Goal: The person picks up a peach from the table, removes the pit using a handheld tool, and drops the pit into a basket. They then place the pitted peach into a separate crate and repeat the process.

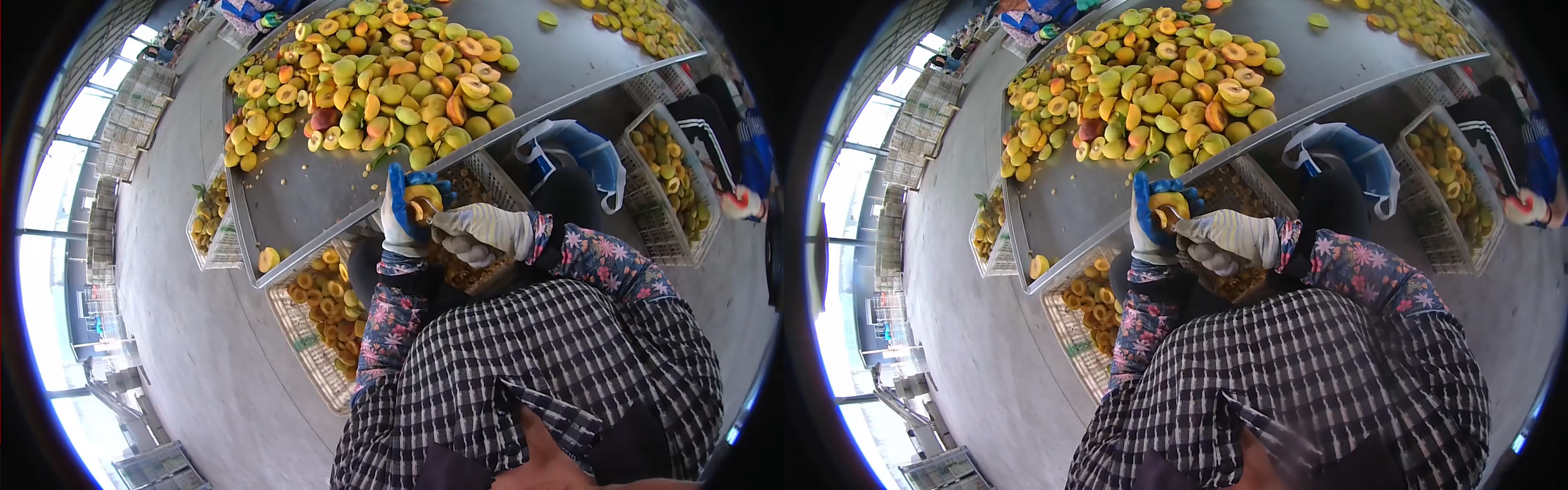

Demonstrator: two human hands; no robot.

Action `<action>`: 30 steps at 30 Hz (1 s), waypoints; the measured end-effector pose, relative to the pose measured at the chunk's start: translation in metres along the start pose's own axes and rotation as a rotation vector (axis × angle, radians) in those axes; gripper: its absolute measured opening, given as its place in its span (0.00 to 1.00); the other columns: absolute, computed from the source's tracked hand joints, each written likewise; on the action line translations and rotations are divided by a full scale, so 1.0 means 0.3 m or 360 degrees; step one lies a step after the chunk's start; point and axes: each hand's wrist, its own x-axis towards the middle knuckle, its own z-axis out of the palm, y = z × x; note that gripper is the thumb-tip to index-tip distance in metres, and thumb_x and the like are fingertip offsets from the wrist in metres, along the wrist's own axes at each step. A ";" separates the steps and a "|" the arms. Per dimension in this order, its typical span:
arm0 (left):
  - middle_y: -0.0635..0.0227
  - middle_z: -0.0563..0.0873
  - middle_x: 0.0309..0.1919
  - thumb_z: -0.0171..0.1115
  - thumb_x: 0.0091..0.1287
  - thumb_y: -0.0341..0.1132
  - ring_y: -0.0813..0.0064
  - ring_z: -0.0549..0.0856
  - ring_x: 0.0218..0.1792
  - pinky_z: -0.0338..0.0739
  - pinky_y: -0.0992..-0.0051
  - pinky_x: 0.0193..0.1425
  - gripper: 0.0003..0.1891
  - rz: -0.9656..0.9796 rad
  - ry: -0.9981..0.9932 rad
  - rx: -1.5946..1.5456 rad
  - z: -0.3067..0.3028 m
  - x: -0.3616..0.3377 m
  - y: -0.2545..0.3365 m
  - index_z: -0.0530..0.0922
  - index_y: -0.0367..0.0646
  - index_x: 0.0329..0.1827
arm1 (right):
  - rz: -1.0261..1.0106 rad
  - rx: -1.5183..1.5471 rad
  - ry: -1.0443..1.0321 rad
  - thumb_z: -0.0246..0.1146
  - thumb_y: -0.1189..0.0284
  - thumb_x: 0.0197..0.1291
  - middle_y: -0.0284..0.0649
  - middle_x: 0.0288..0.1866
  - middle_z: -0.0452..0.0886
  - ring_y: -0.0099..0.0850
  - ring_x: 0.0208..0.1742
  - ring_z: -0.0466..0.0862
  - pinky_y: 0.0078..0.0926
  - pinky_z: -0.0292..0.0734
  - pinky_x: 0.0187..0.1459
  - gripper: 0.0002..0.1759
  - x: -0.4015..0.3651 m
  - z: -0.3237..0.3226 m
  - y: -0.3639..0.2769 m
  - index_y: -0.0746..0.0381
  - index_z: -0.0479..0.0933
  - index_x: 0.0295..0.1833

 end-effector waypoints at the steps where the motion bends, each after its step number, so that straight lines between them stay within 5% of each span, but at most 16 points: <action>1: 0.56 0.84 0.31 0.53 0.75 0.57 0.58 0.87 0.34 0.86 0.58 0.39 0.27 0.0016 0.0008 -0.0001 0.012 -0.006 0.003 0.78 0.37 0.40 | -0.0011 0.0010 0.0005 0.55 0.51 0.74 0.22 0.18 0.60 0.16 0.13 0.57 0.17 0.50 0.16 0.18 -0.001 0.002 0.002 0.53 0.74 0.40; 5: 0.60 0.86 0.36 0.52 0.79 0.47 0.70 0.86 0.31 0.84 0.72 0.37 0.22 0.0287 -0.0137 0.0283 -0.003 0.002 -0.014 0.79 0.32 0.46 | -0.0027 -0.0003 0.0015 0.55 0.50 0.74 0.22 0.18 0.59 0.15 0.13 0.56 0.16 0.49 0.16 0.19 -0.024 0.004 -0.003 0.54 0.74 0.40; 8: 0.70 0.84 0.27 0.57 0.77 0.44 0.83 0.81 0.27 0.75 0.82 0.31 0.18 0.0303 0.0115 0.1026 -0.002 -0.011 0.013 0.83 0.35 0.40 | 0.0017 -0.0086 0.0028 0.55 0.50 0.74 0.22 0.18 0.60 0.15 0.13 0.56 0.16 0.49 0.15 0.19 -0.050 -0.008 0.002 0.56 0.74 0.41; 9: 0.75 0.84 0.26 0.59 0.76 0.40 0.92 0.74 0.25 0.65 0.87 0.27 0.15 0.0391 0.0218 0.0987 0.011 -0.028 0.017 0.84 0.36 0.40 | -0.0035 -0.0174 0.0051 0.56 0.49 0.73 0.22 0.19 0.61 0.16 0.13 0.58 0.17 0.51 0.15 0.20 -0.070 -0.005 0.009 0.56 0.74 0.43; 12: 0.75 0.84 0.27 0.61 0.75 0.39 0.90 0.73 0.23 0.64 0.87 0.26 0.12 0.0372 0.0448 0.0919 -0.124 -0.051 0.106 0.84 0.36 0.41 | 0.0048 -0.0603 0.0251 0.56 0.49 0.72 0.22 0.20 0.64 0.16 0.14 0.62 0.16 0.55 0.14 0.20 -0.108 -0.013 0.004 0.56 0.74 0.48; 13: 0.74 0.85 0.28 0.61 0.75 0.39 0.89 0.76 0.25 0.66 0.86 0.27 0.13 0.0435 0.0529 0.1148 -0.181 -0.080 0.145 0.84 0.35 0.42 | -0.0155 -0.1130 0.0207 0.56 0.53 0.72 0.31 0.21 0.73 0.27 0.17 0.74 0.27 0.71 0.20 0.20 -0.106 -0.058 0.015 0.59 0.73 0.53; 16: 0.68 0.88 0.33 0.61 0.74 0.44 0.76 0.85 0.31 0.77 0.78 0.35 0.18 0.0500 0.0785 0.2079 -0.376 -0.186 0.295 0.83 0.34 0.46 | -0.0281 -0.2899 0.0663 0.56 0.58 0.71 0.43 0.26 0.80 0.43 0.26 0.83 0.40 0.80 0.34 0.19 -0.098 -0.182 0.088 0.61 0.71 0.57; 17: 0.64 0.88 0.36 0.61 0.73 0.45 0.69 0.86 0.36 0.79 0.73 0.42 0.19 0.0293 0.0908 0.2475 -0.385 -0.225 0.348 0.83 0.34 0.48 | 0.0059 -0.2810 0.0627 0.55 0.62 0.70 0.52 0.30 0.82 0.53 0.36 0.84 0.46 0.79 0.44 0.23 -0.123 -0.125 0.051 0.59 0.67 0.67; 18: 0.60 0.89 0.39 0.61 0.72 0.46 0.62 0.88 0.40 0.80 0.69 0.48 0.20 0.0061 0.1033 0.2863 -0.384 -0.258 0.387 0.83 0.35 0.50 | 0.0099 -0.2829 0.0628 0.55 0.63 0.70 0.51 0.30 0.82 0.52 0.36 0.84 0.46 0.79 0.43 0.25 -0.124 -0.124 0.051 0.57 0.65 0.70; 21: 0.54 0.88 0.45 0.62 0.69 0.44 0.54 0.86 0.49 0.78 0.63 0.55 0.17 0.0513 0.0817 0.2810 -0.383 -0.213 0.384 0.84 0.40 0.52 | 0.0119 -0.2853 0.0605 0.55 0.62 0.70 0.51 0.30 0.82 0.50 0.34 0.83 0.44 0.79 0.41 0.34 -0.114 -0.150 0.061 0.48 0.54 0.79; 26: 0.52 0.87 0.46 0.65 0.66 0.41 0.52 0.86 0.49 0.79 0.62 0.55 0.16 0.0799 0.0253 0.2561 -0.188 0.093 0.253 0.84 0.41 0.51 | -0.0104 -0.2533 0.0730 0.57 0.60 0.70 0.53 0.31 0.81 0.49 0.34 0.82 0.42 0.79 0.41 0.31 -0.047 -0.217 0.104 0.42 0.60 0.77; 30: 0.50 0.86 0.52 0.65 0.65 0.54 0.55 0.85 0.55 0.77 0.61 0.60 0.30 0.0274 -0.0075 0.2800 -0.032 0.322 0.098 0.79 0.40 0.61 | 0.0075 -0.2282 0.0804 0.59 0.58 0.68 0.53 0.33 0.82 0.50 0.37 0.84 0.44 0.79 0.44 0.31 -0.044 -0.200 0.085 0.42 0.63 0.75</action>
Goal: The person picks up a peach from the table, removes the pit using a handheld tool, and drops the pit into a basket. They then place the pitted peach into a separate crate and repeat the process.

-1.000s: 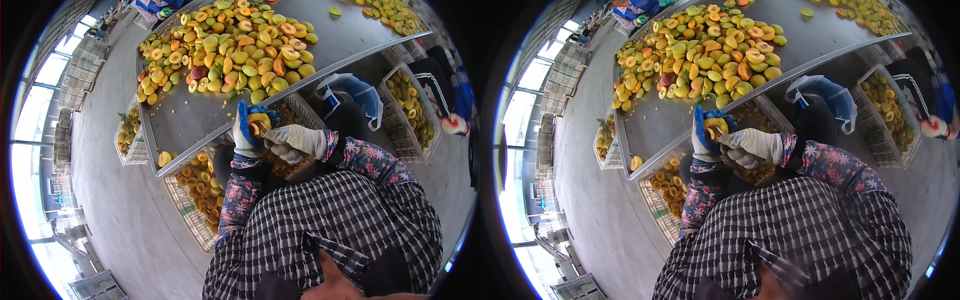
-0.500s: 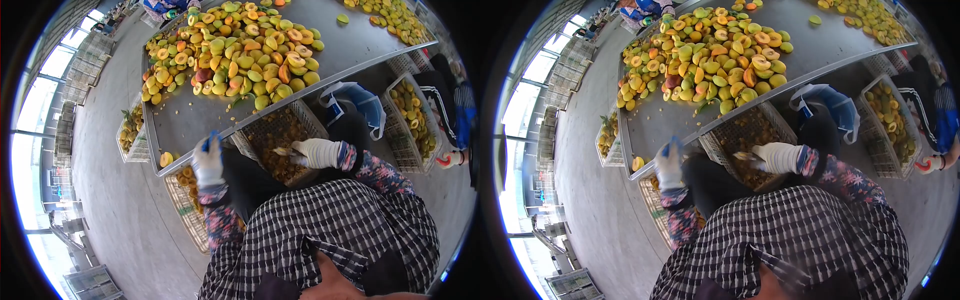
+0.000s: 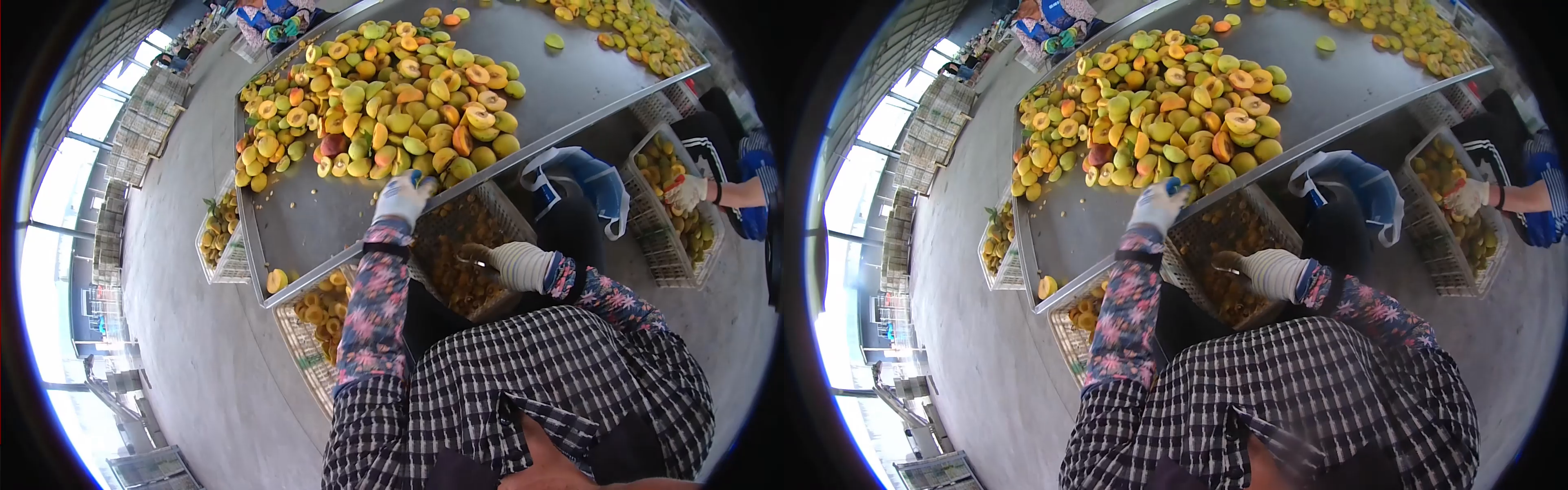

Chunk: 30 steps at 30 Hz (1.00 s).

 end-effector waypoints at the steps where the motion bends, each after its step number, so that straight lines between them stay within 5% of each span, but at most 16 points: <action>1: 0.50 0.85 0.55 0.67 0.63 0.53 0.55 0.84 0.58 0.76 0.62 0.62 0.32 -0.0093 0.0009 0.0146 0.050 0.024 0.030 0.76 0.39 0.64 | -0.0019 -0.0037 0.0016 0.60 0.58 0.67 0.53 0.33 0.82 0.50 0.38 0.84 0.44 0.79 0.45 0.31 -0.012 -0.009 -0.008 0.42 0.63 0.75; 3: 0.51 0.83 0.60 0.70 0.61 0.52 0.55 0.82 0.61 0.75 0.63 0.65 0.37 -0.0260 -0.0024 0.0279 0.082 0.067 0.062 0.72 0.39 0.68 | -0.0275 -0.0278 0.0178 0.60 0.58 0.67 0.54 0.33 0.82 0.50 0.39 0.84 0.46 0.79 0.46 0.32 -0.056 -0.020 -0.019 0.42 0.63 0.75; 5: 0.52 0.81 0.62 0.73 0.59 0.49 0.55 0.80 0.63 0.74 0.64 0.67 0.39 -0.0419 -0.0114 0.0258 0.073 0.092 0.082 0.70 0.38 0.69 | -0.0166 -0.0275 0.0136 0.59 0.60 0.67 0.53 0.34 0.83 0.51 0.39 0.85 0.46 0.79 0.46 0.31 -0.089 -0.047 -0.052 0.41 0.62 0.75; 12: 0.55 0.85 0.57 0.74 0.58 0.41 0.62 0.85 0.56 0.77 0.66 0.61 0.31 -0.0232 -0.0334 -0.0097 0.028 0.093 -0.092 0.76 0.42 0.64 | -0.0251 -0.0233 0.0083 0.58 0.65 0.67 0.53 0.36 0.83 0.52 0.38 0.85 0.47 0.79 0.45 0.33 -0.092 -0.047 -0.059 0.38 0.60 0.76; 16: 0.60 0.87 0.54 0.66 0.63 0.44 0.59 0.85 0.54 0.77 0.66 0.60 0.20 -0.0180 -0.0491 0.0153 -0.020 0.069 -0.232 0.84 0.59 0.59 | -0.0189 -0.0239 0.0091 0.59 0.67 0.66 0.53 0.35 0.83 0.51 0.38 0.85 0.46 0.79 0.44 0.34 -0.111 -0.055 -0.075 0.38 0.61 0.76; 17: 0.58 0.83 0.59 0.59 0.67 0.43 0.54 0.82 0.59 0.75 0.63 0.65 0.18 -0.0253 -0.0574 0.0196 -0.036 0.071 -0.255 0.84 0.64 0.59 | -0.0179 -0.0248 0.0073 0.59 0.68 0.66 0.52 0.35 0.83 0.51 0.38 0.85 0.46 0.79 0.44 0.34 -0.113 -0.056 -0.073 0.38 0.61 0.76; 20: 0.57 0.82 0.61 0.57 0.67 0.43 0.53 0.82 0.59 0.76 0.62 0.65 0.18 -0.0253 -0.0425 0.0446 -0.020 0.050 -0.262 0.83 0.61 0.60 | -0.0167 -0.0295 0.0047 0.60 0.68 0.66 0.50 0.35 0.83 0.50 0.37 0.85 0.46 0.79 0.43 0.34 -0.110 -0.041 -0.069 0.38 0.61 0.76; 24: 0.52 0.82 0.60 0.66 0.60 0.46 0.53 0.82 0.58 0.78 0.61 0.62 0.23 -0.0473 -0.0122 0.0478 0.012 0.027 -0.224 0.82 0.46 0.56 | -0.0272 -0.0295 0.0095 0.60 0.67 0.66 0.48 0.35 0.83 0.49 0.36 0.84 0.45 0.79 0.43 0.33 -0.075 0.000 -0.044 0.37 0.62 0.76; 28: 0.53 0.89 0.41 0.71 0.57 0.44 0.52 0.87 0.48 0.80 0.62 0.56 0.20 -0.0458 0.0274 -0.0058 -0.023 -0.018 -0.224 0.83 0.41 0.48 | -0.0234 -0.0307 0.0132 0.60 0.67 0.67 0.49 0.34 0.82 0.51 0.37 0.84 0.45 0.79 0.43 0.33 -0.127 -0.046 -0.111 0.41 0.61 0.76; 29: 0.60 0.88 0.31 0.70 0.60 0.40 0.58 0.88 0.40 0.81 0.65 0.50 0.15 -0.0476 0.0483 -0.0502 0.007 0.004 -0.275 0.83 0.40 0.45 | -0.0224 -0.0280 0.0148 0.60 0.67 0.67 0.50 0.34 0.82 0.51 0.38 0.84 0.45 0.78 0.43 0.32 -0.147 -0.059 -0.115 0.42 0.61 0.76; 30: 0.66 0.87 0.37 0.71 0.61 0.38 0.69 0.87 0.40 0.82 0.71 0.46 0.15 -0.0511 0.0488 -0.1189 0.021 0.025 -0.335 0.82 0.39 0.46 | -0.0215 -0.0251 0.0165 0.60 0.67 0.67 0.50 0.34 0.81 0.52 0.38 0.84 0.45 0.78 0.44 0.32 -0.155 -0.067 -0.113 0.43 0.61 0.76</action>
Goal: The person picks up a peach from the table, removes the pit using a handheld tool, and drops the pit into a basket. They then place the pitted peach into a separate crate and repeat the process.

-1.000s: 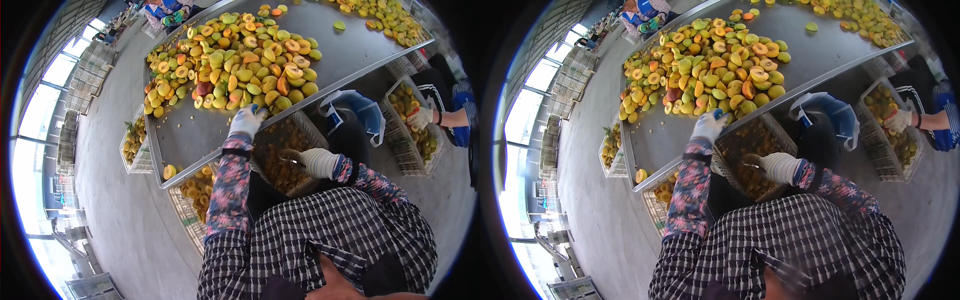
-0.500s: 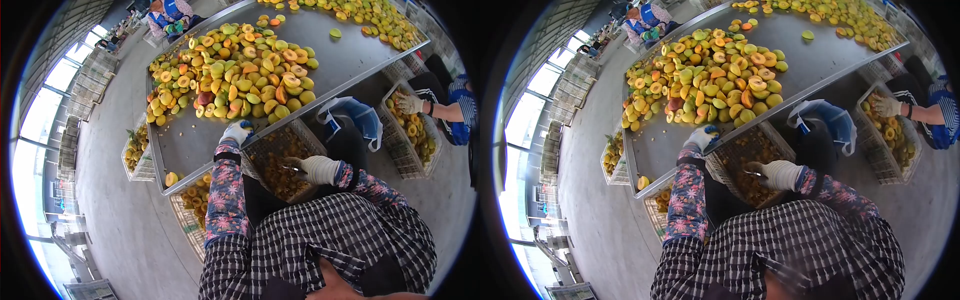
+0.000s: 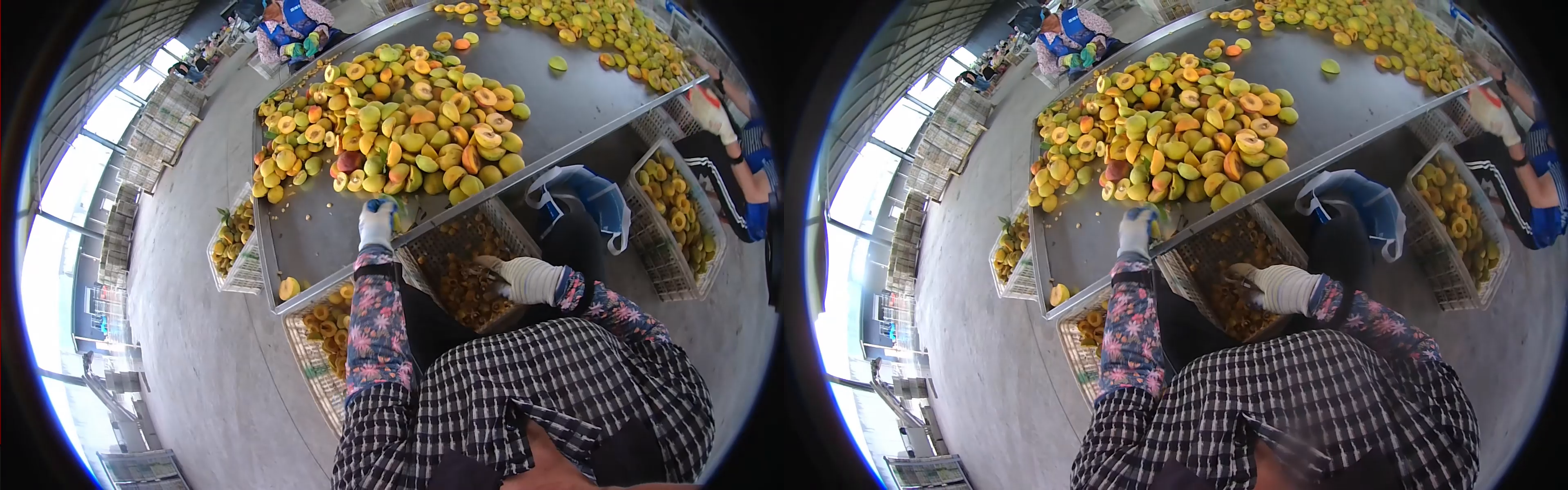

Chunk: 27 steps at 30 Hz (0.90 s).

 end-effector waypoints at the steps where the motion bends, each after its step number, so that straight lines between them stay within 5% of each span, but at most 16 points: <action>1: 0.67 0.87 0.37 0.69 0.62 0.39 0.68 0.87 0.40 0.83 0.70 0.45 0.15 -0.0106 -0.0127 -0.0714 -0.017 -0.038 0.035 0.82 0.39 0.48 | -0.0039 0.0060 0.0091 0.60 0.67 0.67 0.51 0.34 0.81 0.52 0.39 0.84 0.45 0.78 0.44 0.30 0.009 0.011 0.018 0.47 0.62 0.74; 2: 0.67 0.86 0.38 0.68 0.64 0.39 0.66 0.86 0.39 0.84 0.68 0.45 0.15 -0.0217 -0.0248 -0.1430 -0.035 -0.089 0.063 0.81 0.40 0.49 | -0.0078 0.0121 0.0176 0.60 0.67 0.68 0.51 0.35 0.81 0.52 0.39 0.84 0.45 0.78 0.44 0.29 0.021 0.029 0.040 0.50 0.62 0.72; 4: 0.63 0.86 0.44 0.57 0.70 0.43 0.63 0.87 0.41 0.85 0.61 0.45 0.17 0.0377 -0.0345 -0.0981 -0.023 -0.152 0.056 0.79 0.42 0.55 | -0.0137 0.0221 0.0294 0.61 0.67 0.68 0.52 0.36 0.81 0.53 0.40 0.84 0.45 0.77 0.44 0.25 0.036 0.042 0.047 0.55 0.64 0.68; 6: 0.62 0.87 0.47 0.52 0.73 0.44 0.61 0.87 0.43 0.86 0.60 0.46 0.19 -0.0344 -0.0617 -0.1903 -0.009 -0.267 0.189 0.79 0.42 0.57 | -0.0186 0.0293 0.0379 0.62 0.67 0.67 0.53 0.37 0.81 0.53 0.41 0.83 0.44 0.77 0.44 0.22 0.061 0.010 0.013 0.60 0.66 0.63; 10: 0.58 0.85 0.51 0.51 0.74 0.46 0.61 0.86 0.49 0.85 0.61 0.51 0.21 -0.0260 -0.0541 -0.1950 0.079 -0.384 0.202 0.77 0.40 0.58 | -0.0505 0.0327 0.0809 0.62 0.68 0.67 0.53 0.36 0.81 0.56 0.40 0.83 0.46 0.76 0.41 0.19 0.122 -0.031 -0.061 0.63 0.67 0.58; 17: 0.55 0.83 0.51 0.46 0.80 0.46 0.62 0.84 0.50 0.82 0.64 0.55 0.21 0.0535 -0.0265 -0.0786 0.146 -0.417 0.144 0.74 0.37 0.61 | -0.0515 -0.0092 0.0983 0.60 0.65 0.67 0.50 0.32 0.83 0.54 0.33 0.84 0.48 0.78 0.33 0.19 0.180 -0.031 -0.112 0.65 0.65 0.54; 20: 0.58 0.83 0.51 0.51 0.78 0.39 0.67 0.84 0.50 0.81 0.70 0.55 0.15 0.0619 -0.0191 -0.0837 0.164 -0.470 0.189 0.73 0.37 0.58 | -0.0468 -0.0157 0.0932 0.59 0.66 0.67 0.52 0.30 0.82 0.53 0.32 0.84 0.48 0.78 0.32 0.20 0.170 -0.025 -0.132 0.69 0.65 0.53; 22: 0.60 0.82 0.50 0.55 0.76 0.35 0.69 0.84 0.49 0.80 0.72 0.54 0.12 0.0379 -0.0295 -0.1249 0.174 -0.489 0.208 0.73 0.37 0.56 | -0.0418 -0.0204 0.0879 0.59 0.67 0.66 0.52 0.30 0.82 0.52 0.31 0.84 0.48 0.78 0.32 0.20 0.176 -0.006 -0.127 0.71 0.65 0.54; 26: 0.65 0.84 0.46 0.50 0.78 0.41 0.72 0.84 0.48 0.79 0.73 0.51 0.15 0.0876 -0.0131 0.0293 0.125 -0.496 0.247 0.76 0.37 0.53 | -0.0406 -0.0179 0.0804 0.62 0.69 0.65 0.49 0.29 0.82 0.53 0.31 0.83 0.47 0.78 0.31 0.17 0.188 -0.003 -0.083 0.65 0.68 0.53; 27: 0.63 0.83 0.51 0.61 0.70 0.30 0.70 0.84 0.49 0.80 0.73 0.54 0.15 0.0796 -0.0349 0.0464 0.099 -0.490 0.272 0.73 0.38 0.57 | -0.0403 -0.0133 0.0727 0.61 0.68 0.66 0.50 0.32 0.82 0.53 0.33 0.83 0.47 0.78 0.34 0.17 0.186 -0.016 -0.072 0.66 0.67 0.54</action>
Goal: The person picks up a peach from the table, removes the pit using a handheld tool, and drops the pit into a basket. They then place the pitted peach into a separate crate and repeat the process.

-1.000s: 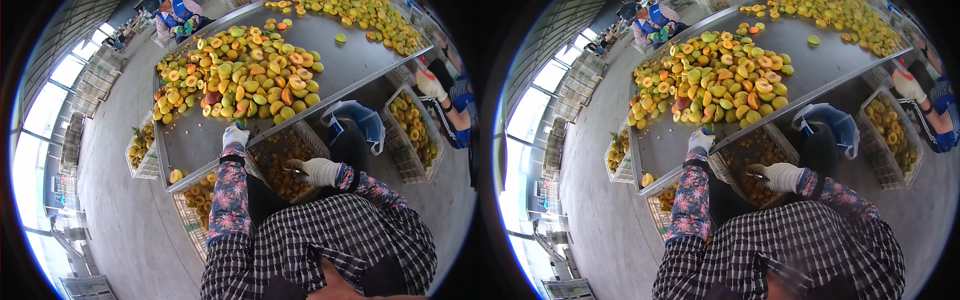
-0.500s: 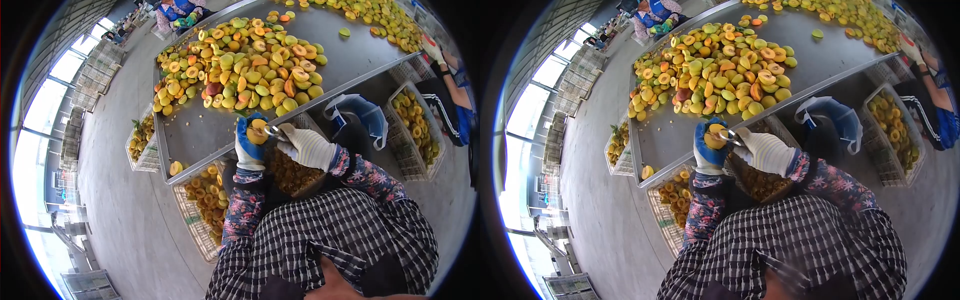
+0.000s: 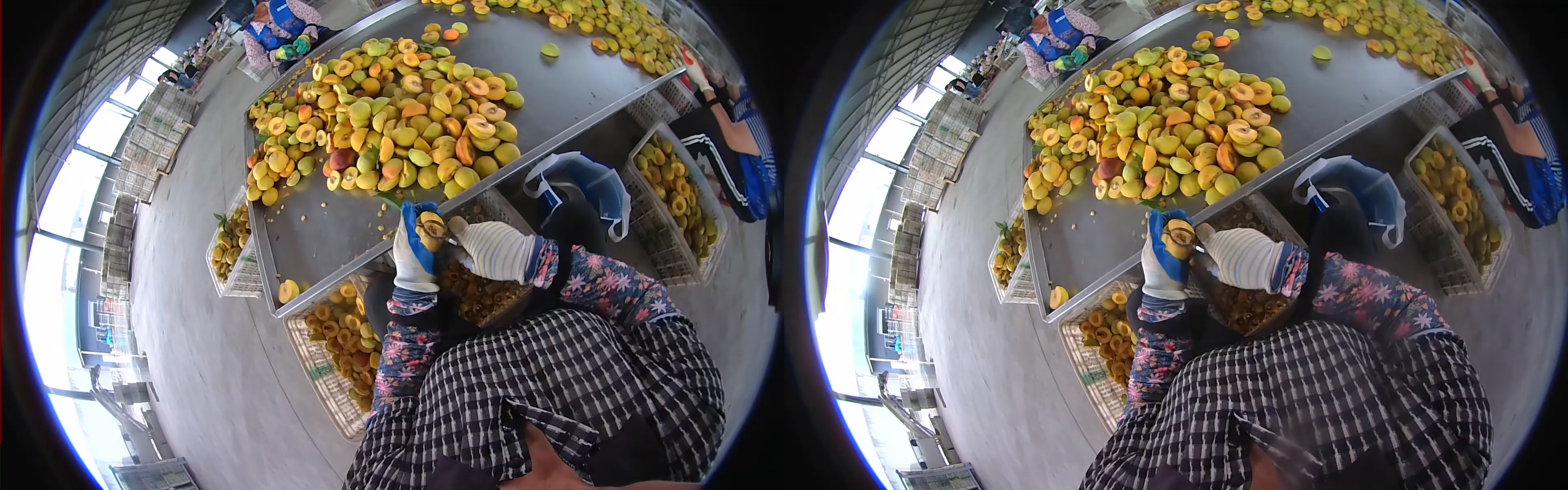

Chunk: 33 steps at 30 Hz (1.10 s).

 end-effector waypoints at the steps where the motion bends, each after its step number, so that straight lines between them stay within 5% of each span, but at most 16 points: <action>1: 0.62 0.83 0.53 0.60 0.70 0.29 0.69 0.84 0.50 0.80 0.72 0.56 0.16 -0.0062 -0.0002 -0.0439 0.022 0.003 -0.037 0.73 0.37 0.58 | 0.0007 0.0055 -0.0076 0.60 0.66 0.67 0.51 0.34 0.83 0.53 0.35 0.83 0.46 0.78 0.36 0.18 0.005 -0.021 0.011 0.67 0.67 0.55; 2: 0.60 0.82 0.54 0.60 0.70 0.28 0.67 0.84 0.51 0.80 0.71 0.57 0.17 -0.0122 0.0000 -0.0877 0.054 0.011 -0.091 0.73 0.37 0.60 | 0.0010 0.0107 -0.0151 0.59 0.65 0.69 0.53 0.36 0.83 0.53 0.37 0.84 0.45 0.78 0.39 0.19 0.009 -0.033 0.018 0.68 0.67 0.56; 5: 0.60 0.83 0.56 0.52 0.75 0.35 0.66 0.83 0.55 0.78 0.70 0.62 0.20 -0.0409 0.0091 -0.1876 0.074 0.015 -0.092 0.72 0.37 0.66 | -0.0196 0.0512 0.0308 0.61 0.67 0.68 0.53 0.40 0.82 0.53 0.42 0.83 0.43 0.78 0.43 0.19 0.029 0.011 0.048 0.65 0.68 0.58; 6: 0.60 0.83 0.56 0.47 0.78 0.40 0.66 0.83 0.56 0.77 0.70 0.63 0.22 -0.0531 0.0139 -0.2162 0.071 0.012 -0.070 0.72 0.37 0.69 | 0.0048 0.0684 0.0269 0.64 0.69 0.66 0.53 0.39 0.82 0.53 0.44 0.83 0.42 0.78 0.45 0.19 0.023 0.012 0.066 0.66 0.69 0.57; 9: 0.57 0.80 0.62 0.45 0.77 0.36 0.63 0.81 0.61 0.75 0.67 0.67 0.23 -0.0390 0.0007 -0.2299 0.058 0.000 -0.028 0.69 0.35 0.71 | 0.0124 0.0678 0.0329 0.61 0.74 0.69 0.43 0.49 0.78 0.37 0.47 0.80 0.32 0.76 0.53 0.20 0.021 -0.022 0.038 0.64 0.68 0.64; 13: 0.54 0.78 0.66 0.44 0.74 0.31 0.63 0.79 0.63 0.73 0.66 0.70 0.26 -0.0281 -0.0378 -0.2936 0.062 0.001 0.017 0.65 0.34 0.74 | 0.0014 0.0567 0.0402 0.65 0.68 0.66 0.52 0.42 0.83 0.52 0.46 0.84 0.42 0.78 0.46 0.22 0.053 0.073 0.118 0.66 0.68 0.59; 14: 0.55 0.79 0.63 0.44 0.76 0.34 0.65 0.80 0.61 0.74 0.66 0.68 0.23 -0.0446 -0.0172 -0.2652 0.084 -0.002 -0.029 0.68 0.34 0.71 | 0.0035 0.0631 0.0364 0.64 0.68 0.66 0.51 0.42 0.84 0.52 0.46 0.84 0.42 0.78 0.46 0.22 0.057 0.073 0.122 0.66 0.68 0.59; 16: 0.55 0.82 0.57 0.47 0.75 0.49 0.62 0.81 0.57 0.75 0.64 0.66 0.27 -0.0437 -0.0342 -0.2573 0.105 0.003 -0.135 0.72 0.35 0.65 | 0.0016 0.0633 0.0326 0.64 0.68 0.66 0.52 0.41 0.84 0.52 0.45 0.84 0.43 0.78 0.45 0.21 0.055 0.054 0.114 0.66 0.68 0.59; 19: 0.58 0.86 0.44 0.50 0.73 0.62 0.61 0.84 0.47 0.80 0.64 0.56 0.30 -0.0647 0.0131 -0.2336 0.132 0.007 -0.037 0.79 0.39 0.52 | -0.0004 0.0463 0.0327 0.63 0.66 0.67 0.52 0.37 0.84 0.53 0.40 0.85 0.46 0.79 0.41 0.21 0.022 -0.038 0.036 0.67 0.69 0.58; 23: 0.60 0.86 0.40 0.56 0.73 0.58 0.61 0.84 0.44 0.81 0.62 0.53 0.26 -0.0816 0.0262 -0.2654 0.102 0.007 -0.032 0.79 0.40 0.46 | 0.0018 0.0186 0.0254 0.61 0.63 0.68 0.52 0.31 0.83 0.53 0.35 0.85 0.48 0.80 0.36 0.19 -0.019 -0.048 -0.002 0.67 0.69 0.54; 33: 0.62 0.84 0.38 0.54 0.76 0.54 0.62 0.84 0.42 0.81 0.60 0.56 0.22 -0.0494 0.0399 -0.2590 0.126 -0.009 0.024 0.78 0.41 0.42 | 0.0094 -0.0194 -0.0006 0.60 0.68 0.64 0.52 0.30 0.83 0.52 0.32 0.85 0.47 0.79 0.32 0.19 -0.038 -0.021 -0.049 0.71 0.67 0.51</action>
